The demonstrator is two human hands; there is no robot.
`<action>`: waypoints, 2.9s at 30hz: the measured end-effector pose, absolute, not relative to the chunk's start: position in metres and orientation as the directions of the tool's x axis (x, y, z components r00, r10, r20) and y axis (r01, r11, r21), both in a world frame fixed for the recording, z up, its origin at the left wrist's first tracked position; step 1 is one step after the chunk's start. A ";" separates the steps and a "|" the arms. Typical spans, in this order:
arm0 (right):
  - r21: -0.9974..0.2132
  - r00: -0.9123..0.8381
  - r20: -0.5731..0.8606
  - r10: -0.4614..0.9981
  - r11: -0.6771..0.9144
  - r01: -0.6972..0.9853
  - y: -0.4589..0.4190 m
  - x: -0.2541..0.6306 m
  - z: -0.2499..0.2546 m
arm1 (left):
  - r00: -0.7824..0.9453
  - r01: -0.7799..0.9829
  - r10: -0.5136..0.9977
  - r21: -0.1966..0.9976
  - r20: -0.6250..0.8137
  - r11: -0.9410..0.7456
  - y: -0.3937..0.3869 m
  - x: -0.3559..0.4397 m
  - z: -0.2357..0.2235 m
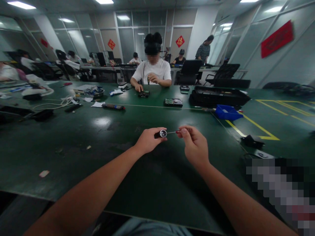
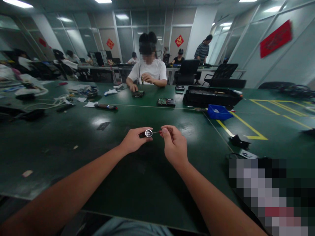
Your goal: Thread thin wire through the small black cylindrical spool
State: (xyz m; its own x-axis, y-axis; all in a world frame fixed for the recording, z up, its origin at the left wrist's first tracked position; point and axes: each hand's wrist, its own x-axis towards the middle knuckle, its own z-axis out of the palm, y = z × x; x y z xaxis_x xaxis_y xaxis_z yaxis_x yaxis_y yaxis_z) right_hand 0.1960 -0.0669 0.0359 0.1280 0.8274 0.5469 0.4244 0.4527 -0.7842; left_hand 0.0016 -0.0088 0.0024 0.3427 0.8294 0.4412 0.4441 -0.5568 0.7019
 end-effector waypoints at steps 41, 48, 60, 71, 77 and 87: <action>-0.501 0.031 0.670 0.742 0.420 0.757 -0.070 0.199 0.043 | 0.373 0.461 0.826 0.688 0.423 -0.560 -0.007 0.002 -0.001; -0.424 -0.193 0.698 0.690 0.615 0.665 -0.071 0.199 0.043 | 0.367 0.444 0.819 0.691 0.441 -0.570 -0.006 0.001 -0.001; -0.621 -0.014 0.627 0.779 0.510 0.595 -0.071 0.198 0.041 | 0.346 0.452 0.836 0.705 0.425 -0.546 -0.007 0.002 0.000; -0.914 0.268 0.403 0.875 0.370 0.166 -0.055 0.201 0.032 | 0.352 0.447 0.816 0.684 0.459 -0.577 -0.007 0.002 0.002; -0.824 0.251 0.531 0.809 0.424 0.376 -0.064 0.196 0.037 | 0.347 0.444 0.829 0.701 0.439 -0.558 -0.008 0.003 0.004; -0.689 0.126 0.615 0.778 0.453 0.566 -0.065 0.196 0.035 | 0.344 0.462 0.825 0.684 0.448 -0.564 -0.009 0.003 0.003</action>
